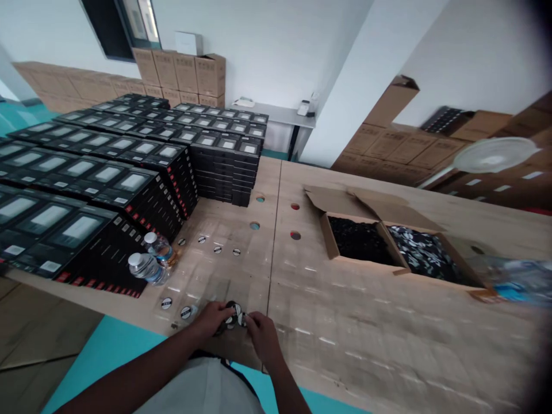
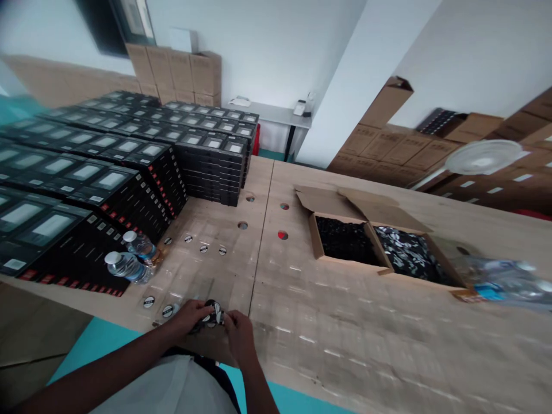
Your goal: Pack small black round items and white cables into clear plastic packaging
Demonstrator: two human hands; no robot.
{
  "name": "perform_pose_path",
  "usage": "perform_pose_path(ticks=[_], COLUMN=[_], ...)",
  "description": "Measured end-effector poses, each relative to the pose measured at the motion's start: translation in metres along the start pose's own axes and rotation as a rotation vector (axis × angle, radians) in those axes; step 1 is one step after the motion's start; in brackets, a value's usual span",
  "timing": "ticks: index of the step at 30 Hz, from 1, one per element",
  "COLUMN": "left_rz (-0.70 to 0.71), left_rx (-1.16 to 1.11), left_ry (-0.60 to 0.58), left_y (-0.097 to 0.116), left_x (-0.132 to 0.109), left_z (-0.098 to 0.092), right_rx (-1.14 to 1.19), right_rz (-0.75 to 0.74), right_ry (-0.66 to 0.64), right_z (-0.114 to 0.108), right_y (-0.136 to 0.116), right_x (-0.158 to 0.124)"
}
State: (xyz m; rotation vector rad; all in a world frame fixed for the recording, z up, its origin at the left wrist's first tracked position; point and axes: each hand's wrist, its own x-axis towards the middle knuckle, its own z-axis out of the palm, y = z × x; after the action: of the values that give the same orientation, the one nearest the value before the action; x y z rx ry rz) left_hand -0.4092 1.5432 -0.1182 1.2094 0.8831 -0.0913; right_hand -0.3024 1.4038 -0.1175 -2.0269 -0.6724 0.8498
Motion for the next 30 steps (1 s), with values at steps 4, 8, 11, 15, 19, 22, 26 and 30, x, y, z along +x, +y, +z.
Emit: perform_pose_path(ticks=[4,8,11,15,19,22,26,30], left_rz=[-0.071,-0.104,-0.115,-0.113,-0.055,-0.052,-0.065,-0.081], left_rx=[-0.017,-0.046,-0.069,-0.091,-0.180,-0.215,-0.253,-0.273], left_ry=[-0.002,0.015,-0.028,-0.101,-0.036,0.058,0.120,0.132], left_y=[0.007,0.012,0.017,0.033,0.049,0.056,0.061,0.064], left_x=[0.010,0.024,0.034,0.044,0.059,0.075,0.098,0.110], left_z=[-0.006,-0.007,-0.002,0.001,-0.006,-0.013,-0.022,-0.025], right_rx=[-0.047,-0.102,-0.057,0.066,0.137,0.159,0.149,0.098], right_rz=[0.086,0.147,0.168,0.188,0.203,0.215,0.257,0.289], right_ry=[0.020,0.112,0.148,0.154,0.165,0.161,0.209,0.274], right_z=[-0.014,-0.024,-0.020,-0.005,0.003,0.002,-0.010,-0.028], right_y=[0.018,0.013,-0.004,-0.025,-0.036,-0.039,-0.035,-0.032], right_x=[-0.005,-0.004,0.007,0.038,0.071,0.095,0.127,0.147])
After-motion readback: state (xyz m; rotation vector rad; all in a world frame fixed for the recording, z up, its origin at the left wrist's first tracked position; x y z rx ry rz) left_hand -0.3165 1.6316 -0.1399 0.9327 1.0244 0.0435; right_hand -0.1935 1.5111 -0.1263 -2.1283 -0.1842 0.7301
